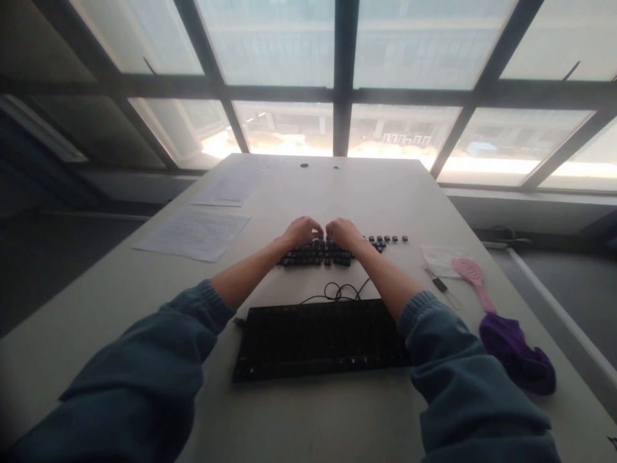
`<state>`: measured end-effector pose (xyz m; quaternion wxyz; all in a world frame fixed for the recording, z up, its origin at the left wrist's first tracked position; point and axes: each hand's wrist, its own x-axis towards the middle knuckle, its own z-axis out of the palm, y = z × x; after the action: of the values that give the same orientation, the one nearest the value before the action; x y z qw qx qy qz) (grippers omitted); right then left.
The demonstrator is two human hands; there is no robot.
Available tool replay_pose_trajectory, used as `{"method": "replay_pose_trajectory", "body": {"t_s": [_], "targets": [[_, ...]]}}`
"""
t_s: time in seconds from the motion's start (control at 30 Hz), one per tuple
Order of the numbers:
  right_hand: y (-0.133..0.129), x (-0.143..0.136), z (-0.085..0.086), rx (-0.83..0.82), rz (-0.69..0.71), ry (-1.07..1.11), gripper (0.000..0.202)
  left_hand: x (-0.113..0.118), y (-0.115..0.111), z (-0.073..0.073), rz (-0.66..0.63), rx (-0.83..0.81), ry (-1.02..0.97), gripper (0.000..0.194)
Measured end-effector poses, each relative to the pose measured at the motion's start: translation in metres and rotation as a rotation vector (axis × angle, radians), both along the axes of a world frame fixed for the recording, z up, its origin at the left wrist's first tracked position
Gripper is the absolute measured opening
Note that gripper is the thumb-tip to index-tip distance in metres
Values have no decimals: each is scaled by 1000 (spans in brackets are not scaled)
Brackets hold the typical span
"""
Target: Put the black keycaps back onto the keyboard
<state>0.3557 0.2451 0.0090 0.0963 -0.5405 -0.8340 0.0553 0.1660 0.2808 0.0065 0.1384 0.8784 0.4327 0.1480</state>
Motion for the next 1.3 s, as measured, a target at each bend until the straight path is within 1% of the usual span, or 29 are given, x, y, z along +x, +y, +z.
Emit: {"method": "replay_pose_trajectory", "body": {"t_s": [0.13, 0.27, 0.37, 0.47, 0.53, 0.6, 0.67, 0.73, 0.83, 0.9, 0.93, 1.0, 1.13, 1.2, 1.3], "targets": [[1, -2, -1, -2, 6, 27, 18, -3, 0, -3, -24, -5, -18, 17], [3, -5, 0, -6, 1, 70, 16, -2, 1, -1, 0, -29, -57, 15], [2, -6, 7, 11, -15, 134, 13, -2, -1, 7, 45, -38, -120, 15], [-7, -2, 18, 69, -42, 220, 17, -9, -11, 21, 91, -27, -202, 17], [-20, 2, 25, 115, -54, 314, 19, -18, -27, 32, 107, -18, -254, 17], [-41, 5, 31, 141, -51, 490, 16, -30, -51, 41, 100, -23, -303, 18], [-70, 5, 35, 118, -39, 702, 11, -43, -82, 47, 98, -72, -403, 18], [-103, 2, 37, 46, -21, 800, 11, -53, -117, 49, 79, -146, -453, 20], [-148, -7, 36, -87, 25, 822, 11, -64, -164, 45, 54, -204, -419, 18], [-169, -14, 31, -164, 52, 807, 8, -68, -186, 38, 54, -246, -381, 17], [-176, -17, 26, -192, 63, 796, 6, -68, -193, 34, 63, -267, -370, 16], [-183, -22, 17, -231, 83, 771, 7, -68, -200, 26, 87, -305, -359, 14], [-182, -23, 0, -288, 95, 708, 9, -65, -198, 16, 112, -388, -354, 14], [-180, -22, -3, -315, 91, 689, 9, -63, -197, 14, 118, -435, -366, 15], [-178, -19, -2, -342, 96, 687, 10, -62, -197, 13, 123, -477, -377, 17]]}}
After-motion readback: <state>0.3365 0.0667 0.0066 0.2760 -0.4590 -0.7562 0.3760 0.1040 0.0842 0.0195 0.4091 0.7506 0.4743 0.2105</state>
